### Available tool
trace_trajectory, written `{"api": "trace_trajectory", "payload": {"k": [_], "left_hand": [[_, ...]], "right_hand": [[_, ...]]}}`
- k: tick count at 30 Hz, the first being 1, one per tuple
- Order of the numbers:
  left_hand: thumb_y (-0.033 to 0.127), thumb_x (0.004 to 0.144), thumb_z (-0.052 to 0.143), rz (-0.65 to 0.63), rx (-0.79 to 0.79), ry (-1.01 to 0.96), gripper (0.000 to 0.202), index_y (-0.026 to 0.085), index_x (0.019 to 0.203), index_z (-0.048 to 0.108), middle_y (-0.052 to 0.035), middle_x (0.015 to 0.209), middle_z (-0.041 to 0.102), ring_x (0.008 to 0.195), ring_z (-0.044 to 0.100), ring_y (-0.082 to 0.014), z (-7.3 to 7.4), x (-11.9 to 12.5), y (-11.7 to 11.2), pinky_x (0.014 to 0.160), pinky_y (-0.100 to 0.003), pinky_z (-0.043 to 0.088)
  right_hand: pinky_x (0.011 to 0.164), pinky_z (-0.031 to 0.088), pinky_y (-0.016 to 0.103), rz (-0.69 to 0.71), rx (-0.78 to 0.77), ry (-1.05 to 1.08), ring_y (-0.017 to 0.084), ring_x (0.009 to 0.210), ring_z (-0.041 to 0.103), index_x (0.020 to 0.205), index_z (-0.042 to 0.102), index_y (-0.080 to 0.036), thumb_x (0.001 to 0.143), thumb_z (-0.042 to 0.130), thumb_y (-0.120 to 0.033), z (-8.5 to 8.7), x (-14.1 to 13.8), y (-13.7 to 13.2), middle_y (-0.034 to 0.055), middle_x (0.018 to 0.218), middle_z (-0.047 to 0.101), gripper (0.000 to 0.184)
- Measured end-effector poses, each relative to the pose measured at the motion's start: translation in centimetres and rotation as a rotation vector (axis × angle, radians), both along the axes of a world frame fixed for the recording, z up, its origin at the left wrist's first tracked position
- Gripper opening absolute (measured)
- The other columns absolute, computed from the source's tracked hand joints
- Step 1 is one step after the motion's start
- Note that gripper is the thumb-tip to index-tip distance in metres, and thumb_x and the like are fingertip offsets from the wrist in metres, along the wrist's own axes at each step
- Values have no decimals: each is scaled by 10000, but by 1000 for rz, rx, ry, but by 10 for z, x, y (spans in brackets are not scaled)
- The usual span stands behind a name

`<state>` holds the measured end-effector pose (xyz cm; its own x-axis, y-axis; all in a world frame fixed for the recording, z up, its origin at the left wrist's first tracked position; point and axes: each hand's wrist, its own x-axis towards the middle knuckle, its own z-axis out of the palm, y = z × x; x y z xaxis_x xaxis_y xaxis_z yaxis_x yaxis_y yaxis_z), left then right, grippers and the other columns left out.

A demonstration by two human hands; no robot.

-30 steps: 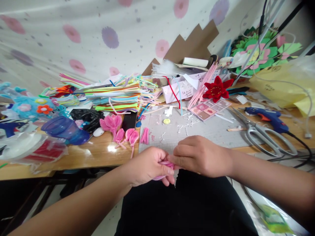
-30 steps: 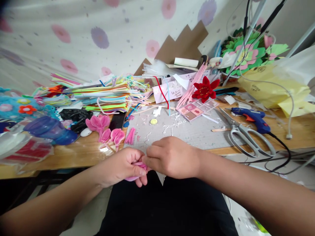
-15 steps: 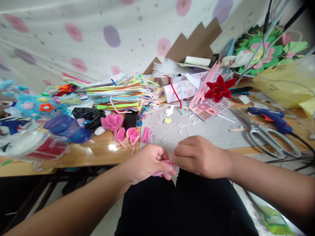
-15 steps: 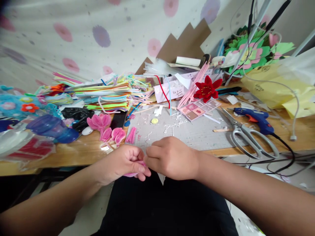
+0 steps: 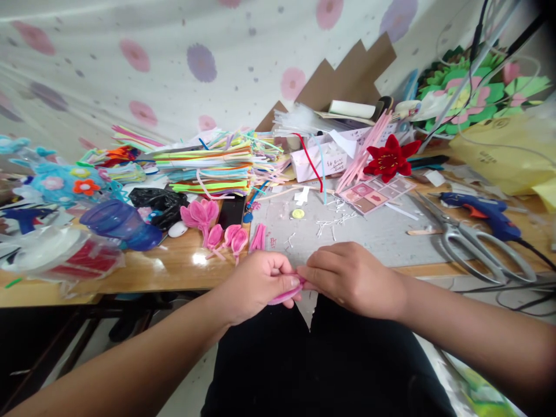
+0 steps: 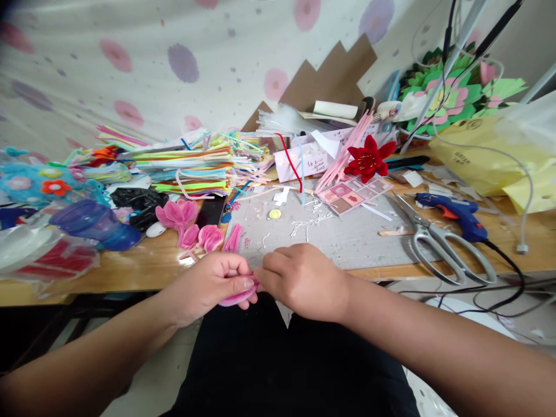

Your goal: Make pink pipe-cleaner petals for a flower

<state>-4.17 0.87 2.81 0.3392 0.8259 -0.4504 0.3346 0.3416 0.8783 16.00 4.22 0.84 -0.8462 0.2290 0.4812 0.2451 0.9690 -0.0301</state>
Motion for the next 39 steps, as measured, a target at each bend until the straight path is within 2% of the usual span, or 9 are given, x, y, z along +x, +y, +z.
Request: {"api": "trace_trajectory", "payload": {"k": [4, 8, 13, 18, 24, 27, 31, 34, 39], "left_hand": [[250, 711, 707, -92, -11, 27, 159, 138, 691, 597, -13, 642, 683, 570, 612, -106, 3, -2, 3, 512, -191, 387], [201, 713, 677, -61, -19, 34, 135, 145, 650, 572, 1, 633, 674, 549, 612, -100, 4, -1, 3, 502, -191, 402], [214, 748, 652, -35, -17, 3, 142, 148, 656, 567, 0, 649, 684, 553, 616, -87, 2, -1, 0, 499, -175, 400], [228, 751, 642, -16, -14, -5, 160, 147, 637, 565, -10, 647, 688, 546, 617, -91, 0, 0, 0, 489, -176, 393], [186, 710, 636, 37, 29, 74, 121, 147, 609, 582, -4, 612, 660, 546, 596, -109, 1, 6, -2, 509, -206, 409], [211, 724, 630, 9, 78, 93, 131, 148, 620, 582, 13, 602, 615, 566, 560, -109, 0, 5, -3, 539, -218, 402], [302, 759, 629, -60, 132, 130, 240, 161, 607, 510, 69, 547, 425, 503, 380, -76, -3, -1, -3, 463, -205, 256], [333, 809, 572, -93, 100, 57, 232, 154, 665, 539, 58, 594, 429, 538, 377, -82, -5, -2, -4, 487, -208, 267], [374, 800, 582, -46, 44, -34, 251, 135, 726, 588, 56, 584, 445, 517, 365, -77, -7, 0, -7, 486, -215, 254]], "right_hand": [[580, 421, 298, 4, -23, 11, 177, 665, 534, 923, 639, -106, 995, 348, -184, 1, 0, -1, 77, 756, 592, 309], [606, 439, 296, 10, -62, 43, 181, 694, 548, 1003, 629, -101, 999, 367, -207, 3, 0, -1, 87, 795, 604, 282], [610, 431, 271, -36, -269, 46, 166, 696, 555, 915, 641, -123, 993, 406, -252, 5, 2, -4, 78, 799, 591, 280], [615, 411, 240, -41, -484, 101, 140, 678, 536, 908, 643, -116, 968, 439, -190, 5, 1, -7, 52, 761, 560, 225], [574, 377, 227, -175, -531, 253, 122, 621, 530, 801, 648, -111, 929, 484, -158, -4, -10, -13, 26, 687, 559, 214], [573, 375, 230, -198, -529, 268, 124, 616, 533, 809, 660, -114, 926, 488, -152, -8, -12, -15, 24, 676, 560, 212], [583, 388, 229, -178, -571, 242, 128, 638, 549, 867, 674, -125, 928, 498, -155, -9, -11, -14, 25, 700, 576, 188], [623, 414, 221, -123, -611, 269, 127, 690, 569, 991, 667, -142, 930, 508, -151, -7, -9, -13, 28, 759, 610, 170], [680, 446, 226, 17, -659, 293, 131, 766, 571, 1169, 605, -143, 946, 472, -138, -4, -4, -10, 55, 852, 605, 260]]}}
